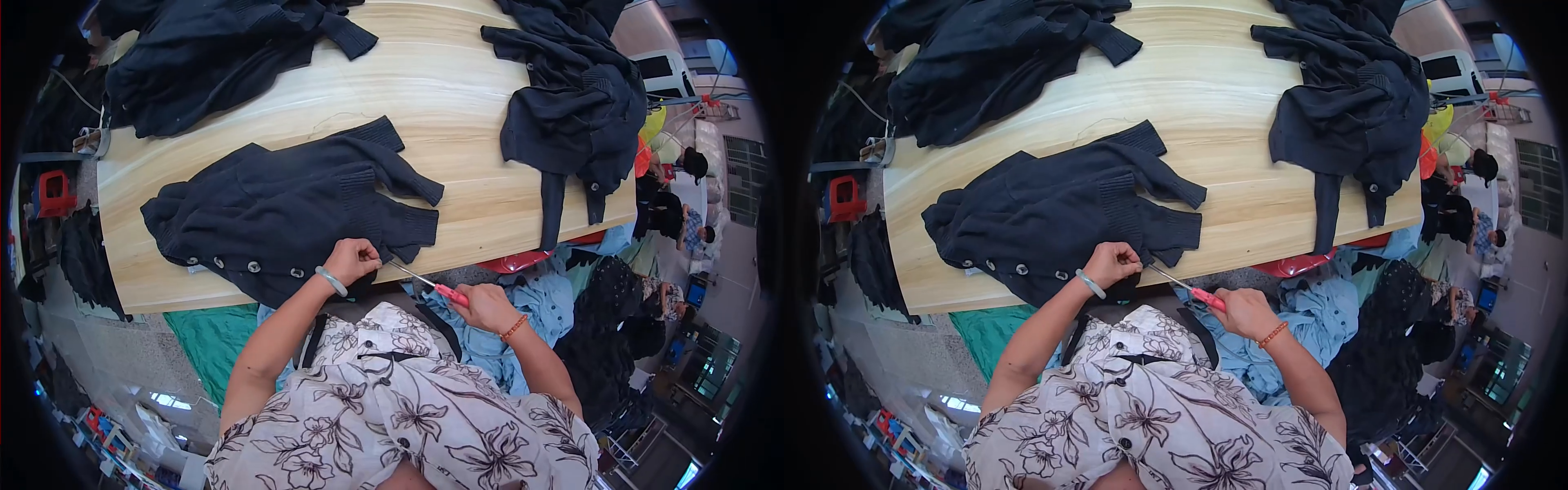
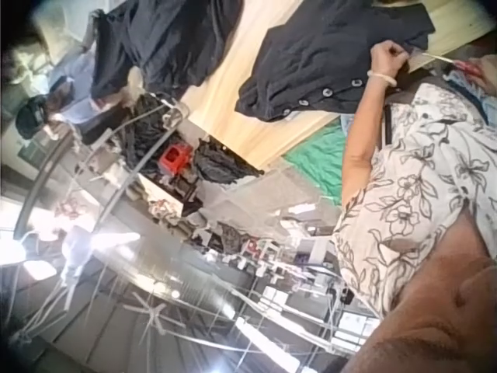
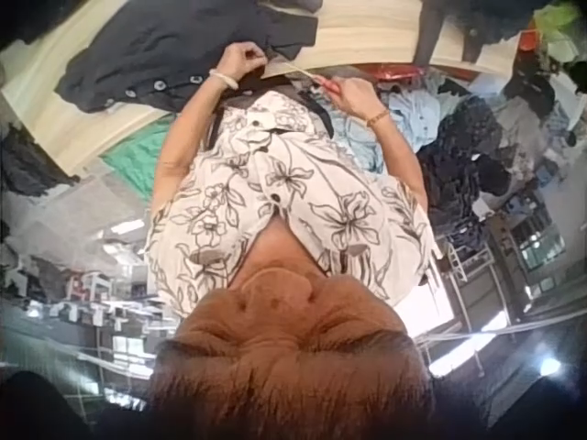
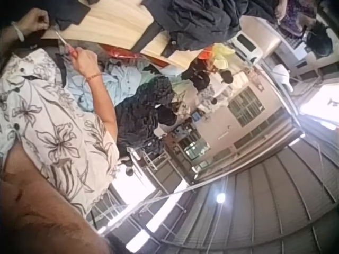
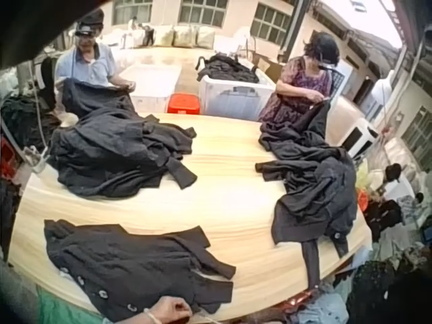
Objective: Trimming loose threads and cutting excess fabric from black garments using scissors.
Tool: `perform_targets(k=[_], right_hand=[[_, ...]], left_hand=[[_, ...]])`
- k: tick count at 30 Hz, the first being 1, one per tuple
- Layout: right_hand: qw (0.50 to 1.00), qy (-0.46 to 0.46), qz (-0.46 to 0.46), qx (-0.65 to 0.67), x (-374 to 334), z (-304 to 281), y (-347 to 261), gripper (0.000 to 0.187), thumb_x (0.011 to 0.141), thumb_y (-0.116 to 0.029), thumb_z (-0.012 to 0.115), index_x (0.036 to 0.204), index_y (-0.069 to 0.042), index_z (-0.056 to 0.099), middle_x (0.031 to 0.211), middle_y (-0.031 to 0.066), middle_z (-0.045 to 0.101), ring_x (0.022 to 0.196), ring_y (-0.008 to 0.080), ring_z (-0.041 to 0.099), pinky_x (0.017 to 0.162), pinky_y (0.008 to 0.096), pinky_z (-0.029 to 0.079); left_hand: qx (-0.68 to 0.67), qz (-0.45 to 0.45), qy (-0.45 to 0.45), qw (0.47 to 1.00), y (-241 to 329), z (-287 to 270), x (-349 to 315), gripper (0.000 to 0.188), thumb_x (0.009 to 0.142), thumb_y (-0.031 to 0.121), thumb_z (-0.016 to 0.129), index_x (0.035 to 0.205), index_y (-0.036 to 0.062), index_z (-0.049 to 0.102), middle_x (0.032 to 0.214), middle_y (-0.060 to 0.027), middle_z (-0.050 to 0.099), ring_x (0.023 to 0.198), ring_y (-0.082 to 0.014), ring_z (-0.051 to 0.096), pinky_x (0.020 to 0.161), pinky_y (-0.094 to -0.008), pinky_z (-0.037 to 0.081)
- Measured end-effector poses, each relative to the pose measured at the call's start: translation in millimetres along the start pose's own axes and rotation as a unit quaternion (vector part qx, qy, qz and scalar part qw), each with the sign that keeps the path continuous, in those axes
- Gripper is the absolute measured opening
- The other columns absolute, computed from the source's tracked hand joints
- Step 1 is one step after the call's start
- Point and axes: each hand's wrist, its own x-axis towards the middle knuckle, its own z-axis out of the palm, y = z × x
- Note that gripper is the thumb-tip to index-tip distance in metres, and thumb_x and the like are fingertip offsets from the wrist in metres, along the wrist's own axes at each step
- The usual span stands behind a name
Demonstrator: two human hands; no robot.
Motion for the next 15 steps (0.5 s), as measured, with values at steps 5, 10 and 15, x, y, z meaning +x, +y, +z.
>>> perform_targets(k=[5,10,15], right_hand=[[0.999,-0.020,-0.031,0.024,-3,-6,-9,0.024,0.089,-0.033,0.062,0.096,-0.010,0.063,0.076,0.0195,0.066,0.076,0.0391,0.065,0.067,0.0508,0.050],[0.998,0.047,0.030,0.030,-1,1,-2,0.024,0.090,-0.032,0.063,0.098,-0.009,0.062,0.078,0.0175,0.065,0.079,0.0387,0.063,0.071,0.0497,0.050],[0.994,0.079,0.045,0.062,-1,18,10,0.023,0.090,-0.030,0.062,0.101,-0.010,0.060,0.082,0.0175,0.063,0.084,0.0365,0.060,0.073,0.0485,0.050]], left_hand=[[-0.126,-0.095,-0.032,0.987,-1,-6,8,0.011,0.087,0.006,0.070,0.086,-0.0052,0.069,0.074,-0.0071,0.069,0.062,-0.0112,0.065,0.058,-0.0238,0.055],[-0.266,-0.075,0.069,0.959,16,-7,-8,0.019,0.094,0.012,0.063,0.094,-0.0059,0.066,0.076,-0.0089,0.068,0.060,-0.0119,0.066,0.054,-0.0240,0.054],[-0.171,0.033,0.327,0.929,39,-60,-81,0.008,0.095,0.009,0.063,0.097,0.0025,0.068,0.068,0.0005,0.062,0.056,-0.0033,0.054,0.051,-0.0171,0.042]])
